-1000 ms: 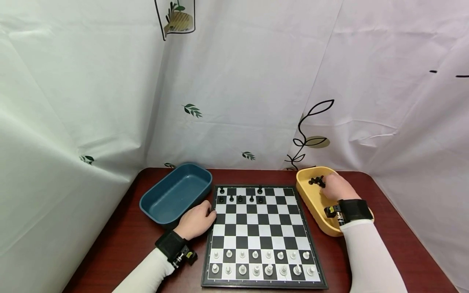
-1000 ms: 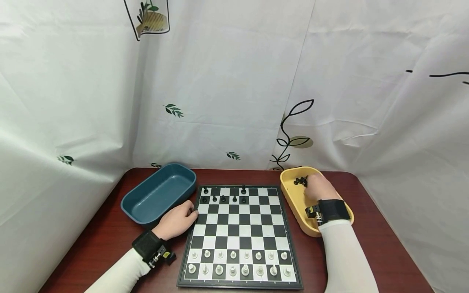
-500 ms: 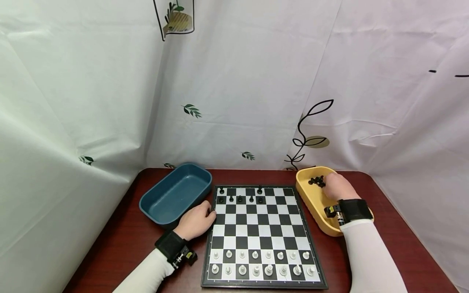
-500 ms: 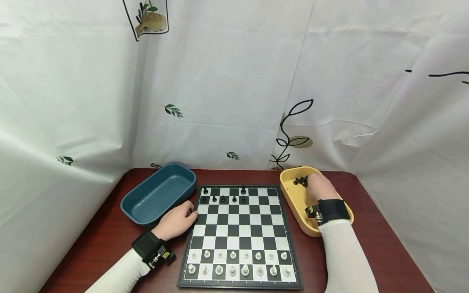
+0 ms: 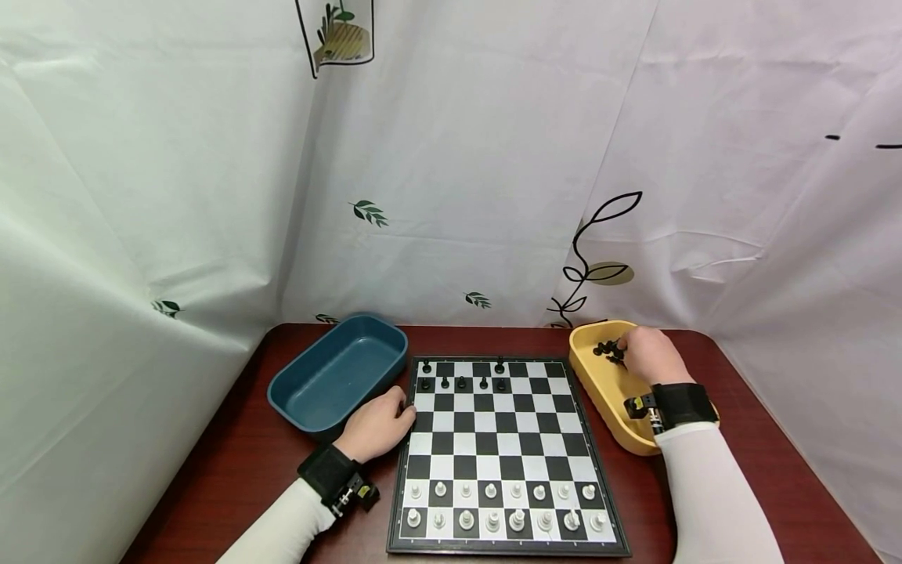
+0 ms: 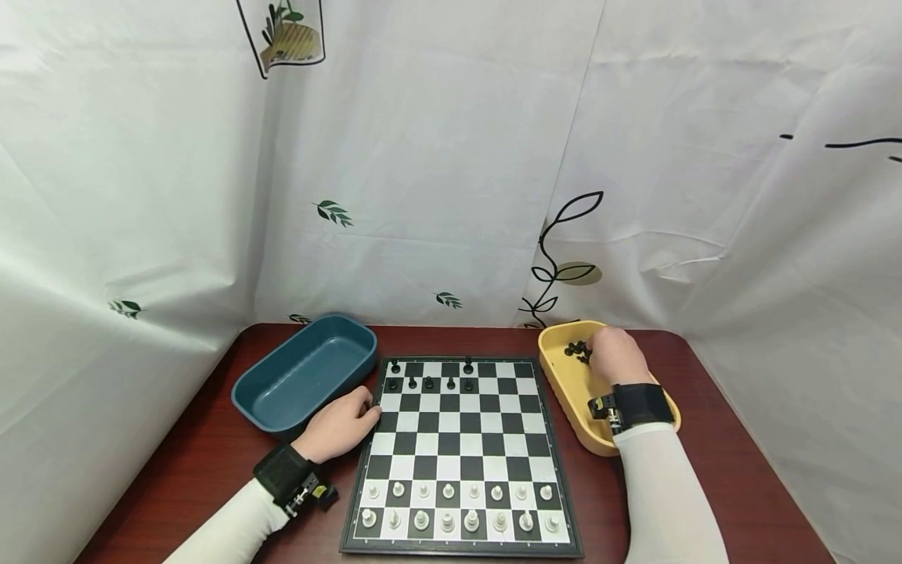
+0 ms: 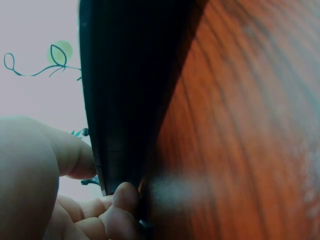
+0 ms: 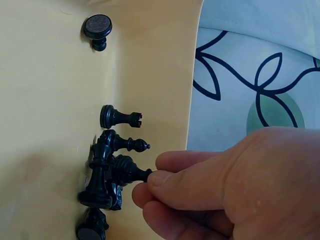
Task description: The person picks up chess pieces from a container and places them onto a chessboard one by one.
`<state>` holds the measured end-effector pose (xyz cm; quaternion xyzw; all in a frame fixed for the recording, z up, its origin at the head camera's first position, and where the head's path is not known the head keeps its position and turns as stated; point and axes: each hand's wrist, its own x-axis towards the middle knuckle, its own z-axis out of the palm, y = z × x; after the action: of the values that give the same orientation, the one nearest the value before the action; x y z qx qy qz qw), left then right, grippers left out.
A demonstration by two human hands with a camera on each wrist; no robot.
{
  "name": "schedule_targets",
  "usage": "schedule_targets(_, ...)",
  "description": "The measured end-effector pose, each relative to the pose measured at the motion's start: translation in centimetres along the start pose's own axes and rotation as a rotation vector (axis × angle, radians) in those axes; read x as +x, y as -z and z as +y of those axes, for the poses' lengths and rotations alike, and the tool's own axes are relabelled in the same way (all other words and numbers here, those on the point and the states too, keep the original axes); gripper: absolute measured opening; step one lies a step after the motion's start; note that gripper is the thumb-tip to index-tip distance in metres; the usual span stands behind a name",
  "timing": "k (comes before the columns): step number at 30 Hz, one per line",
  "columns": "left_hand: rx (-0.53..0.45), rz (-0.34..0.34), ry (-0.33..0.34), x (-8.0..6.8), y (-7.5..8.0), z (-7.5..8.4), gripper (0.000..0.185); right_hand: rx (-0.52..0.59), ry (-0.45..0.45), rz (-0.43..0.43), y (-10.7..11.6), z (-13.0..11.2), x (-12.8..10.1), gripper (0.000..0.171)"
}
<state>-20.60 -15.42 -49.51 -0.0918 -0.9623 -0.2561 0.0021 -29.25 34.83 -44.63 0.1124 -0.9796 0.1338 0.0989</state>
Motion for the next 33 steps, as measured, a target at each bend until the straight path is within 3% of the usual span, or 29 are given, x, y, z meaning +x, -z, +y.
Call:
schedule_targets(9, -0.005, -0.003, 0.002, -0.1, 0.0, 0.0, 0.015, 0.012, 0.005, 0.047, 0.2, -0.3, 0.0, 0.009)
schedule_targets(22, -0.004, 0.005, -0.002, -0.1, 0.1, 0.1, 0.016, 0.015, 0.002, 0.158, 0.9, -0.9, 0.0, 0.013)
schedule_targets(33, -0.003, 0.002, 0.002, 0.0, 0.1, 0.1, 0.016, 0.054, -0.007, 0.247, 2.5, -3.8, 0.0, 0.017)
